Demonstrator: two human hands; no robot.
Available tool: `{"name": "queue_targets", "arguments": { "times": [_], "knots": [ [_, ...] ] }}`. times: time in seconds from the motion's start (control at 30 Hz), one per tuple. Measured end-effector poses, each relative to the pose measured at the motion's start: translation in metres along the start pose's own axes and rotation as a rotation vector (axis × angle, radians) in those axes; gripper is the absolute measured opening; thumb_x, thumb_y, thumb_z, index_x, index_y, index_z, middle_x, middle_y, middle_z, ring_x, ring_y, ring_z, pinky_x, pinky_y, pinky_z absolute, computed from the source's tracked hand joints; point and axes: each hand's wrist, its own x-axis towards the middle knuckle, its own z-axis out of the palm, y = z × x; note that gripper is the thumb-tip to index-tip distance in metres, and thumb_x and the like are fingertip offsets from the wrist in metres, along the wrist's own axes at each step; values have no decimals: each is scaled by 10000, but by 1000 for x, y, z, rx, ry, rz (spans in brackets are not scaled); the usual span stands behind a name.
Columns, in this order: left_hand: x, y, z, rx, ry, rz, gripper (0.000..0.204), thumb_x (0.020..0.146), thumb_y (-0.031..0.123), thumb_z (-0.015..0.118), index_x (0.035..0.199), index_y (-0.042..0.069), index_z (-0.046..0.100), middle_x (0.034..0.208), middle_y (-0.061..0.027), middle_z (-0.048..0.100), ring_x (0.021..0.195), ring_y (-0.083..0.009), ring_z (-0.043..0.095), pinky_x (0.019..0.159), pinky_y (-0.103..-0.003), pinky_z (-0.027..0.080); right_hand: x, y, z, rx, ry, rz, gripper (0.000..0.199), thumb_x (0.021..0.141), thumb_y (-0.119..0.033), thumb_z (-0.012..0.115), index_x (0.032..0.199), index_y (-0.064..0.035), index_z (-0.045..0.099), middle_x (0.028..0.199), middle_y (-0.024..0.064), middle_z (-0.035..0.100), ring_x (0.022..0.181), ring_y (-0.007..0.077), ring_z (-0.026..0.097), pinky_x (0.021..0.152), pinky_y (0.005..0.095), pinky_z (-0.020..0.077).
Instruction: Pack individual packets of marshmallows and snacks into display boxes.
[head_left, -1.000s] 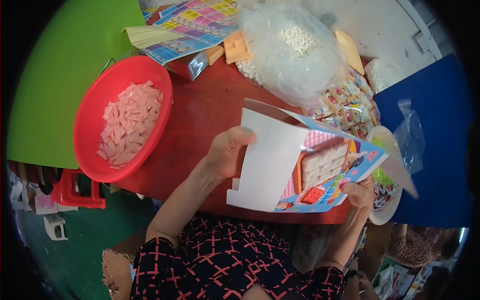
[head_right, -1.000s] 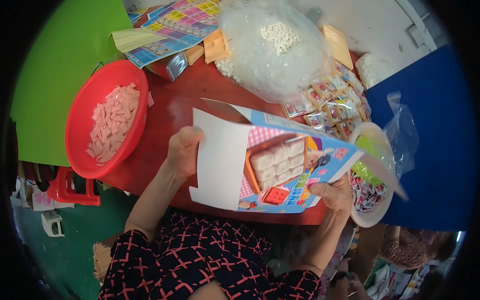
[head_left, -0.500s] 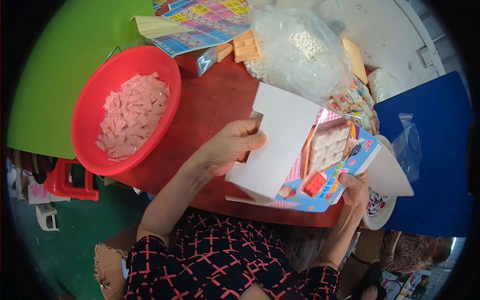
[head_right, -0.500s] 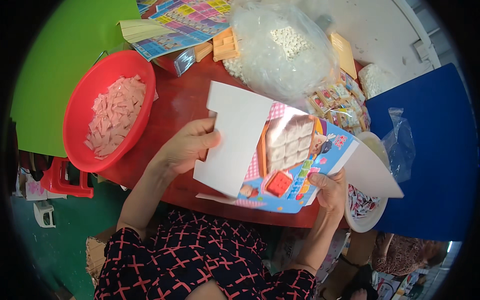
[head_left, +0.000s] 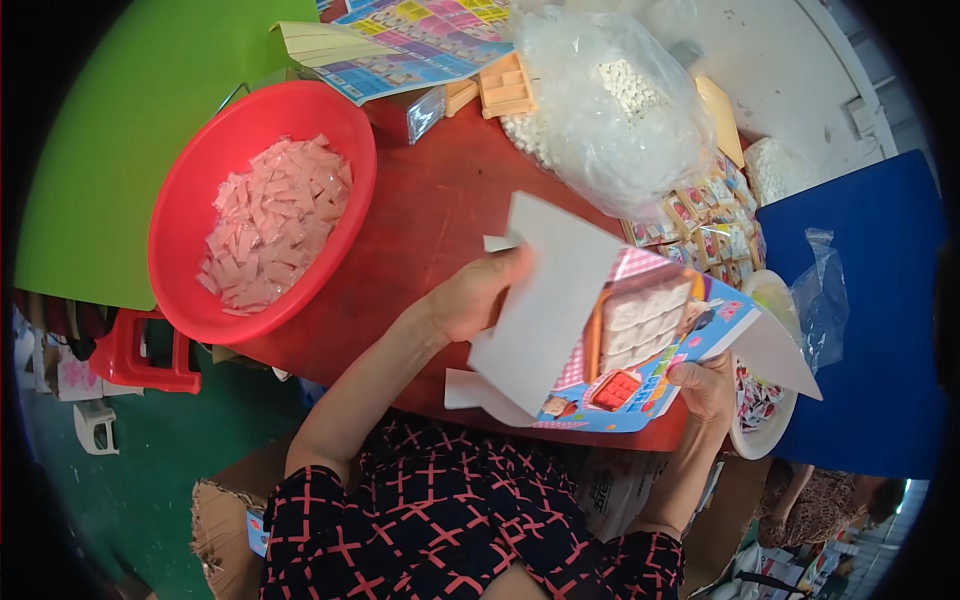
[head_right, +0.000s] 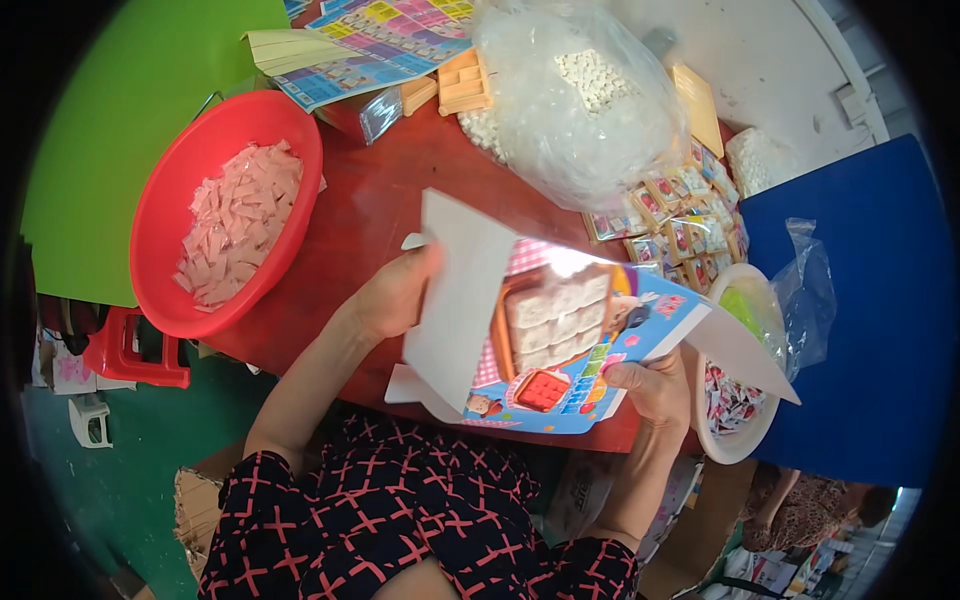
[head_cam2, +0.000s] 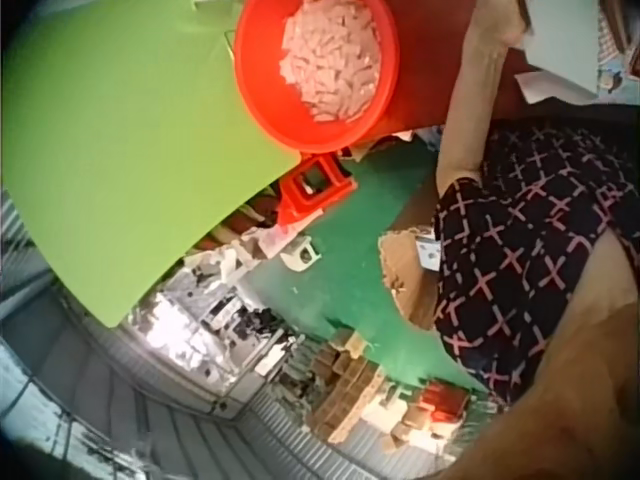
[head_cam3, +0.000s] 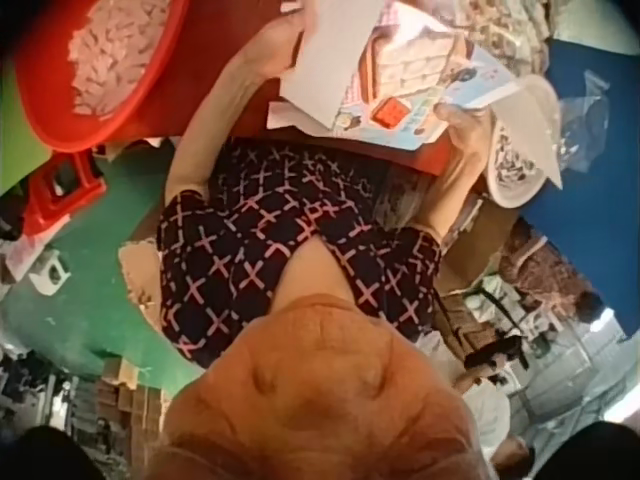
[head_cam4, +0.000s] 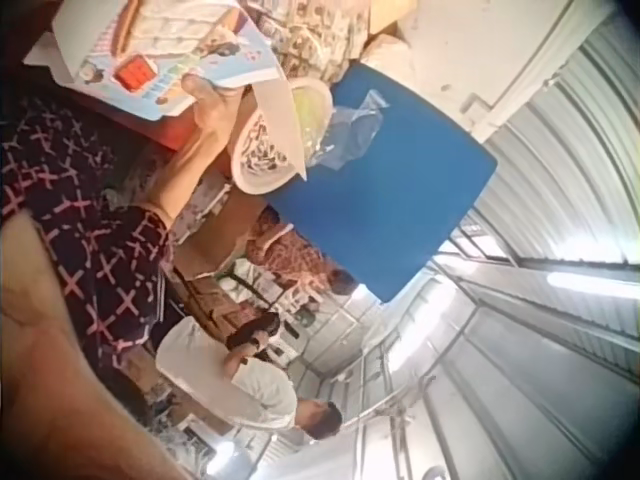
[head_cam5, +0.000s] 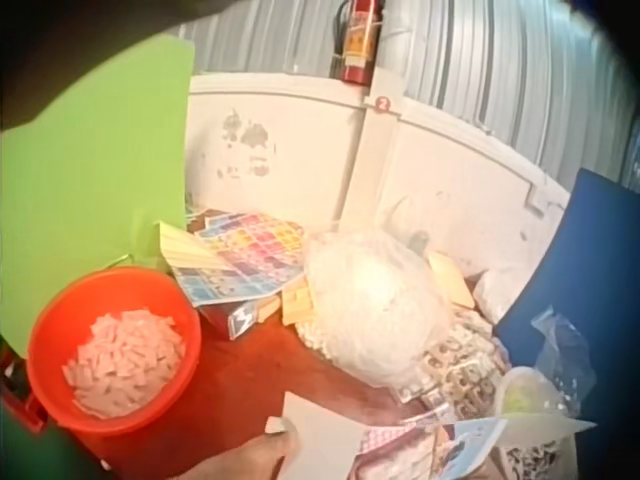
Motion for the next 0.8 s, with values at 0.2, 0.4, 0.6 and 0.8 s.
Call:
{"name": "queue_targets", "arguments": {
  "times": [0.2, 0.4, 0.6, 0.8],
  "knots": [
    [8, 1, -2, -129, 78, -67, 477, 822, 278, 618, 1202, 43, 452, 1103, -71, 558, 984, -163, 562, 830, -310, 464, -2, -3, 8, -90, 40, 54, 632, 463, -86, 848, 1026, -48, 563, 895, 3, 568, 813, 135, 550, 731, 258, 436],
    [26, 9, -3, -116, -146, 171, 453, 772, 70, 650, 1176, 47, 445, 1073, -67, 574, 983, -155, 567, 850, -308, 455, 3, -1, 0, -122, 21, 65, 668, 418, -132, 873, 1004, -57, 562, 886, -13, 532, 824, 116, 494, 733, 231, 383],
    [38, 1, 4, -134, -34, 52, 425, 828, 57, 583, 1221, 40, 421, 1124, -65, 538, 1023, -172, 550, 895, -327, 439, 8, 7, -1, -5, 24, 36, 600, 484, -52, 826, 1024, -54, 565, 923, -2, 563, 857, 122, 543, 771, 256, 433],
    [35, -28, 28, 183, 354, 222, 437, 880, 225, 552, 1230, 18, 391, 1141, -78, 506, 1013, -187, 512, 865, -308, 423, 12, 13, 22, 5, 31, 0, 481, 575, 28, 749, 1023, -17, 580, 886, 37, 634, 781, 125, 604, 717, 253, 481]
  ]
}}
